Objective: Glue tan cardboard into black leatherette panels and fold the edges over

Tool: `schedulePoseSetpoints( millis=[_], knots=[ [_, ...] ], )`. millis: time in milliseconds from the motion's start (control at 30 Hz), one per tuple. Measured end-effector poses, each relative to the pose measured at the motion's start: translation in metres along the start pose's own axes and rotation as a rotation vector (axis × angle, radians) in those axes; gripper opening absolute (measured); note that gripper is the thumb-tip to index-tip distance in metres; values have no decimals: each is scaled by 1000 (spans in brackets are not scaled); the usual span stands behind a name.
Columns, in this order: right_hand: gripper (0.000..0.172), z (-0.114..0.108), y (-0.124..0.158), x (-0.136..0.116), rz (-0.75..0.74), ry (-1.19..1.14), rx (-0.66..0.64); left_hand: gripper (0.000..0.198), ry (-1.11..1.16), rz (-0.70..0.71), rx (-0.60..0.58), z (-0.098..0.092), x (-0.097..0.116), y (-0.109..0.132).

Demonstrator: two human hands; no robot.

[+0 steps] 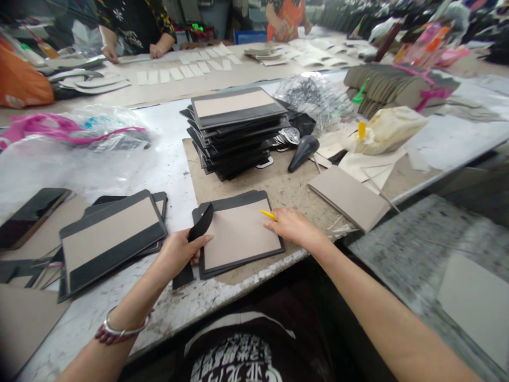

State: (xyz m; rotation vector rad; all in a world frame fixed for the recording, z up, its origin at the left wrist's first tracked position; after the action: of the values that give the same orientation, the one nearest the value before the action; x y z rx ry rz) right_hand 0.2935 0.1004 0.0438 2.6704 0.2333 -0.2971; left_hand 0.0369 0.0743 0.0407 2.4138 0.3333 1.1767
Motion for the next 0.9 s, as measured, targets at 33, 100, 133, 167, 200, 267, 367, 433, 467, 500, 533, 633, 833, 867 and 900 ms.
schedulePoseSetpoints(
  millis=[33,100,133,167,200,267,367,433,467,500,533,633,833,867,900],
  knots=[
    [33,0,0,0,-1,-1,1,21,0,3,0,0,0,0],
    [32,0,1,-1,-2,-2,2,20,10,6,-3,1,-2,-1],
    [31,-1,2,-2,-3,-2,3,19,19,5,-4,1,-3,-2],
    [30,-1,3,-2,-5,-1,3,19,30,5,-7,2,-4,-3],
    [29,-2,3,-3,-8,0,5,18,41,3,-7,2,-5,-4],
    [28,-2,4,-4,-22,0,11,18,57,-1,-2,4,-8,-5],
    [29,0,2,-2,-33,-1,17,16,81,-3,22,6,-11,-5],
    [31,4,0,1,-32,1,21,16,92,-1,50,7,-12,-3],
    [32,6,-2,2,-32,3,25,16,94,1,70,8,-12,-2],
    [32,8,-3,4,-32,5,30,16,95,3,95,8,-12,-1],
    [33,10,-4,6,-31,4,36,16,93,6,120,8,-12,1],
    [34,15,-6,10,-29,-8,48,19,78,37,213,10,-13,9],
    [32,19,-7,13,-49,-34,93,9,-50,345,428,23,-31,33],
    [32,19,-7,13,-43,-32,103,14,-97,443,463,26,-35,37],
    [32,19,-7,12,-36,-31,109,22,-148,552,492,29,-40,40]
  ],
)
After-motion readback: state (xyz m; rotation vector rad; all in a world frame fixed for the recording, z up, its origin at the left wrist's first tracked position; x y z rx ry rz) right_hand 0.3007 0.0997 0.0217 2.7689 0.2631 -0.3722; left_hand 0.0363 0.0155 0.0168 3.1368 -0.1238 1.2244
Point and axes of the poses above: each hand's wrist, its own y-axis away from the middle knuckle, its own z-axis out of the palm, x = y × z, the point moved 1 cm from there along -y, towards the middle knuckle, and after that the axes turned 1 degree about -z, right-handed, at the moved point
